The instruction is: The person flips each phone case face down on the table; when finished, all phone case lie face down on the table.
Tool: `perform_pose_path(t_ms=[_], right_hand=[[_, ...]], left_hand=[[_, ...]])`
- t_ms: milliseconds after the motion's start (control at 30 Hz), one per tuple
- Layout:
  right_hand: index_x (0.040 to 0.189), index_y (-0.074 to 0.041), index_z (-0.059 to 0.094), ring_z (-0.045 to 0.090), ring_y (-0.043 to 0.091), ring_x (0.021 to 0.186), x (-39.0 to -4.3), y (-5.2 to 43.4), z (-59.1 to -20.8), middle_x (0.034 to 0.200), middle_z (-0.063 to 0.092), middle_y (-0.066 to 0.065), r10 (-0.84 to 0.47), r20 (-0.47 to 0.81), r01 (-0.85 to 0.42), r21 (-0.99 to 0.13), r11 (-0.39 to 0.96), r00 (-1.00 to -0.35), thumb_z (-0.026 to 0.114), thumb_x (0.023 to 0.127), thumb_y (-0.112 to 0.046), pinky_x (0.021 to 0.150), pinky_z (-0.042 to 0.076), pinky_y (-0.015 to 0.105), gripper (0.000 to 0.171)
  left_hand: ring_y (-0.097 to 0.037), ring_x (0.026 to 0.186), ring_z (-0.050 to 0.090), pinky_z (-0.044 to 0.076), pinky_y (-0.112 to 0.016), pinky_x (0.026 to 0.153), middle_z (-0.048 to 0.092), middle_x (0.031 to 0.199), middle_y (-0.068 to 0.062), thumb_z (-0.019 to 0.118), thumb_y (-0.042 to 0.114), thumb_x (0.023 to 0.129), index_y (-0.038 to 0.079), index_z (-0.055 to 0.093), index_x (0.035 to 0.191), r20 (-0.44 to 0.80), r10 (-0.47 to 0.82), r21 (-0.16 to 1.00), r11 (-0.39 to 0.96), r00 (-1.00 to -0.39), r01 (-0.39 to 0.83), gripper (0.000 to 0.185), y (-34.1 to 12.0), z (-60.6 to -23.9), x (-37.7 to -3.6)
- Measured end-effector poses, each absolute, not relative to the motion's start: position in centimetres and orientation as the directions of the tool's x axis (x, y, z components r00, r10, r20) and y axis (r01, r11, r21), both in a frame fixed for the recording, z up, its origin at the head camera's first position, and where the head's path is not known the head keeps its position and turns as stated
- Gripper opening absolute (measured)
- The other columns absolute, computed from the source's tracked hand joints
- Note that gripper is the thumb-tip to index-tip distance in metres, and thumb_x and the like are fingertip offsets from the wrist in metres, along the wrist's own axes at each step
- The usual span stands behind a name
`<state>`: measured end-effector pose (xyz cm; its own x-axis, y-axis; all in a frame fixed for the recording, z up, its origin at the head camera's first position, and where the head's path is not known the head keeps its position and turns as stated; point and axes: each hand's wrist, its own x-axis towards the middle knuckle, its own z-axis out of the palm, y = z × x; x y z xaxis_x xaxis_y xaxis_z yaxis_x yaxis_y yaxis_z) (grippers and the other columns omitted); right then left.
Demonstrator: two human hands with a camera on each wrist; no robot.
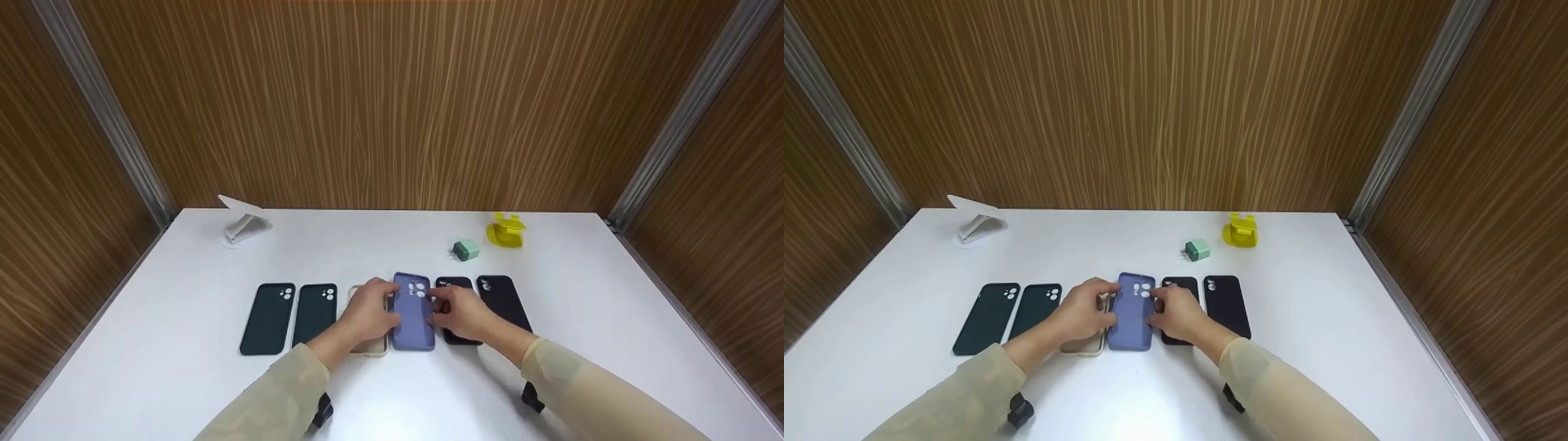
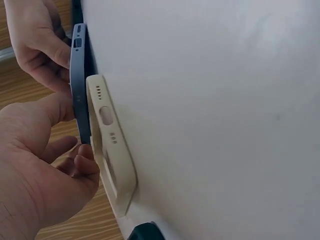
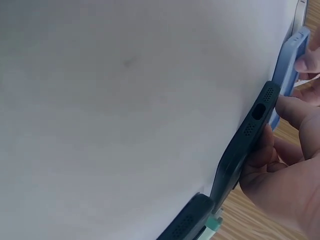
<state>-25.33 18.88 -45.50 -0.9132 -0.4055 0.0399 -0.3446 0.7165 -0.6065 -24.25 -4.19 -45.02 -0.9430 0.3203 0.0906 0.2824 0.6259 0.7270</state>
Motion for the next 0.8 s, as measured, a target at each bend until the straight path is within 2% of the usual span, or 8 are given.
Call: perform_pose_path(t_ms=[167,267,367,500,800], right_hand=[[0.130,0.003,0.069,0.058,0.013,0.079,-25.26,18.81,-45.58,0.086,0.065,0.001,-0.419,0.066,-0.378,-0.573,0.727,-0.906,0.081,0.091,-0.003,0.072,0.052,0.032,0.042],[0.129,0.004,0.069,0.058,0.014,0.080,-25.04,18.76,-45.73,0.089,0.065,0.003,-0.421,0.101,-0.401,-0.560,0.725,-0.902,0.082,0.090,-0.002,0.072,0.052,0.031,0.042],[0.131,0.005,0.068,0.059,0.016,0.083,-24.78,18.70,-45.84,0.095,0.066,0.006,-0.424,0.137,-0.425,-0.550,0.719,-0.895,0.083,0.088,-0.002,0.074,0.053,0.033,0.046],[0.135,0.005,0.067,0.063,0.019,0.091,-24.58,18.59,-45.87,0.106,0.068,0.009,-0.437,0.168,-0.454,-0.535,0.713,-0.884,0.084,0.088,-0.002,0.081,0.057,0.037,0.050],[0.141,0.004,0.064,0.067,0.021,0.093,-24.83,18.39,-45.43,0.113,0.074,0.009,-0.434,0.118,-0.421,-0.562,0.712,-0.893,0.081,0.090,-0.001,0.084,0.059,0.041,0.054]], left_hand=[[-0.031,0.129,0.060,0.045,-0.043,0.114,0.063,0.135,-0.015,0.079,0.001,0.083,-0.001,0.064,0.141,0.101,0.304,0.751,0.602,-0.947,0.273,0.060,-3.92,-44.72,-24.17],[-0.028,0.124,0.061,0.048,-0.041,0.111,0.064,0.135,-0.014,0.079,0.000,0.083,-0.001,0.064,0.141,0.110,0.299,0.762,0.587,-0.948,0.274,0.059,-3.90,-44.88,-24.12],[-0.023,0.109,0.065,0.055,-0.036,0.098,0.064,0.133,-0.014,0.078,-0.002,0.083,-0.003,0.064,0.141,0.129,0.307,0.770,0.568,-0.943,0.291,0.059,-3.91,-45.00,-24.08],[-0.015,0.091,0.064,0.057,-0.027,0.079,0.063,0.131,-0.014,0.077,-0.003,0.083,-0.003,0.064,0.141,0.145,0.309,0.772,0.559,-0.940,0.303,0.059,-3.81,-45.00,-24.05],[-0.015,0.091,0.064,0.057,-0.026,0.077,0.062,0.137,-0.016,0.076,-0.004,0.083,-0.002,0.063,0.142,0.136,0.273,0.813,0.519,-0.952,0.265,0.060,-3.67,-44.75,-23.84]])
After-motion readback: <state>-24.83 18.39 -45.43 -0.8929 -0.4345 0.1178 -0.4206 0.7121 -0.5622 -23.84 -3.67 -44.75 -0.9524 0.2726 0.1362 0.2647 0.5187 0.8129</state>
